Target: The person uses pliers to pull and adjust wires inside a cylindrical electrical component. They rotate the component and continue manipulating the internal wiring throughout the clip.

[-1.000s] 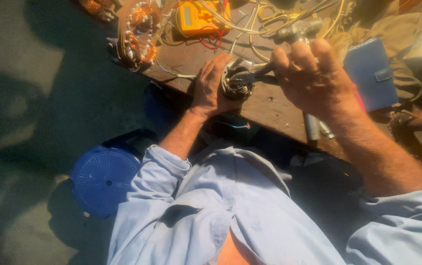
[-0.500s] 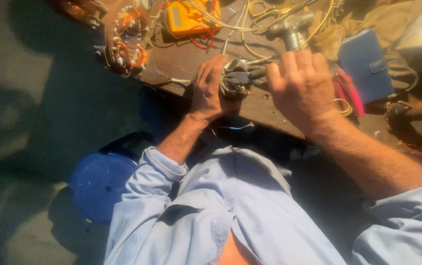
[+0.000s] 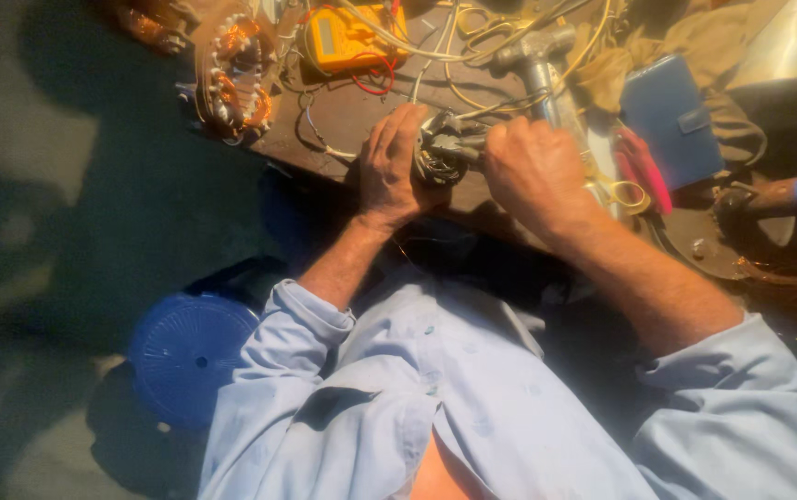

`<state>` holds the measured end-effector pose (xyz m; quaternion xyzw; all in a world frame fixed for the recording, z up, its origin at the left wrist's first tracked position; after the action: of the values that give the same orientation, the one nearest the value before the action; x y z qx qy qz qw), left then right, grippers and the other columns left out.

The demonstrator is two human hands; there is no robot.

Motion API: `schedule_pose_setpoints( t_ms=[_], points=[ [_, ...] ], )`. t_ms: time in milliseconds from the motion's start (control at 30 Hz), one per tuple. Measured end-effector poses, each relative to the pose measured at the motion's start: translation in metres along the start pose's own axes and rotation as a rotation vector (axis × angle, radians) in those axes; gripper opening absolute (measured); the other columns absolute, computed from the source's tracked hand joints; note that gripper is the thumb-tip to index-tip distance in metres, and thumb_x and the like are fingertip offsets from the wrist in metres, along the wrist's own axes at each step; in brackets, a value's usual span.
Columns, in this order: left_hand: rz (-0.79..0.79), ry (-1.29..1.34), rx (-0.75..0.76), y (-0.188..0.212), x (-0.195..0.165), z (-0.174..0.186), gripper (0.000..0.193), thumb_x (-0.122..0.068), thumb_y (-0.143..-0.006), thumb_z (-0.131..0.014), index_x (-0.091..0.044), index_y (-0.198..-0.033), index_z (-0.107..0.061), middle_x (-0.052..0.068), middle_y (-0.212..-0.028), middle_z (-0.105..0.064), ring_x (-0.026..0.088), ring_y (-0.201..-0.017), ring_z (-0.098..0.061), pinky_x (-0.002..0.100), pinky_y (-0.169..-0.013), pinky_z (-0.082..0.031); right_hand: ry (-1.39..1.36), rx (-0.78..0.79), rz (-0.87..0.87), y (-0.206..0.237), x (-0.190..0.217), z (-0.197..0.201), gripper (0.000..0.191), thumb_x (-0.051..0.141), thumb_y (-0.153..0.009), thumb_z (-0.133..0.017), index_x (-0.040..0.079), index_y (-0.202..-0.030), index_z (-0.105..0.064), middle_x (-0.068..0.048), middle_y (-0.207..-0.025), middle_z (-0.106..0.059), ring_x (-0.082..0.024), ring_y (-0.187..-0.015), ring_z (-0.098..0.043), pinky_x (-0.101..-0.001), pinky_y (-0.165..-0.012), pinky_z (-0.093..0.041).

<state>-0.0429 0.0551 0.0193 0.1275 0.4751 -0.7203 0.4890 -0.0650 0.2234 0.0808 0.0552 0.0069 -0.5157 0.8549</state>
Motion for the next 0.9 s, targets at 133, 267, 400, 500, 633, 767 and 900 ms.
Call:
schedule_pose_setpoints(
  t_ms=[133,267,400,500,633,767,900],
  points=[
    [-0.054,0.038,-0.005,0.002,0.0,0.003,0.094,-0.031,-0.069,-0.094,-0.007,-0.146,-0.046,0.018,-0.142,-0.055,0.04,-0.129,-0.055,0.047,-0.112,-0.046,-0.176,0.141,0.034,0.008,-0.027,0.001,0.017,0.022,-0.089,-0.068,0.007,-0.097,-0.072,-0.019,-0.089,-0.068,-0.038,-0.083,-0.068,-0.0501,-0.072,-0.053],
    [-0.059,0.101,-0.05,0.001,0.006,0.006,0.093,-0.029,-0.072,-0.096,-0.009,-0.147,-0.045,0.016,-0.142,-0.056,0.038,-0.129,-0.057,0.047,-0.114,-0.047,-0.438,0.22,0.033,0.024,-0.049,-0.006,0.031,0.036,-0.092,-0.071,0.005,-0.094,-0.072,-0.016,-0.096,-0.066,-0.037,-0.093,-0.065,-0.049,-0.077,-0.052],
    [-0.06,0.103,-0.049,0.0,0.007,0.004,0.094,-0.029,-0.071,-0.098,-0.009,-0.146,-0.044,0.018,-0.141,-0.056,0.039,-0.128,-0.057,0.047,-0.113,-0.048,-0.451,0.21,0.059,0.029,-0.046,-0.022,0.034,0.038,-0.094,-0.068,0.005,-0.098,-0.073,-0.018,-0.099,-0.065,-0.038,-0.095,-0.063,-0.049,-0.08,-0.051],
    [-0.047,0.11,-0.039,-0.001,0.006,0.003,0.096,-0.028,-0.07,-0.097,-0.009,-0.147,-0.043,0.018,-0.141,-0.057,0.039,-0.129,-0.057,0.047,-0.114,-0.048,-0.428,0.298,0.03,0.024,-0.037,-0.035,0.035,0.039,-0.093,-0.068,0.005,-0.096,-0.074,-0.017,-0.098,-0.065,-0.037,-0.094,-0.064,-0.0497,-0.08,-0.051],
    [-0.087,0.098,-0.031,-0.002,0.005,0.003,0.096,-0.029,-0.07,-0.096,-0.008,-0.147,-0.042,0.018,-0.141,-0.055,0.039,-0.129,-0.057,0.048,-0.113,-0.048,-0.397,0.312,0.115,0.013,-0.03,-0.03,0.034,0.038,-0.093,-0.069,0.005,-0.093,-0.074,-0.017,-0.093,-0.065,-0.036,-0.089,-0.065,-0.0492,-0.08,-0.052],
    [-0.067,0.1,-0.016,-0.001,0.008,0.004,0.098,-0.03,-0.069,-0.098,-0.008,-0.147,-0.043,0.017,-0.142,-0.055,0.04,-0.13,-0.057,0.048,-0.114,-0.048,-0.468,0.263,0.219,0.005,-0.026,-0.015,0.031,0.036,-0.093,-0.069,0.005,-0.094,-0.075,-0.015,-0.091,-0.066,-0.034,-0.085,-0.067,-0.0477,-0.077,-0.053],
    [-0.048,0.09,-0.001,0.0,0.011,0.001,0.102,-0.032,-0.066,-0.101,-0.008,-0.147,-0.043,0.019,-0.143,-0.054,0.04,-0.129,-0.057,0.048,-0.113,-0.047,-0.34,0.037,0.237,0.015,-0.022,0.008,0.025,0.032,-0.089,-0.073,0.006,-0.09,-0.072,-0.015,-0.087,-0.062,-0.034,-0.08,-0.064,-0.047,-0.068,-0.051]
  ],
)
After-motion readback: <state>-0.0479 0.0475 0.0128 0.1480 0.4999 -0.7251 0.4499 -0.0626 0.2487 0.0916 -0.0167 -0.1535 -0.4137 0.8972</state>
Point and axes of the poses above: each hand's wrist, its own y-axis away from the middle knuckle, its own z-axis out of the back of the hand, x = y × z, the point moved 6 cm from there along -y, towards the middle knuckle
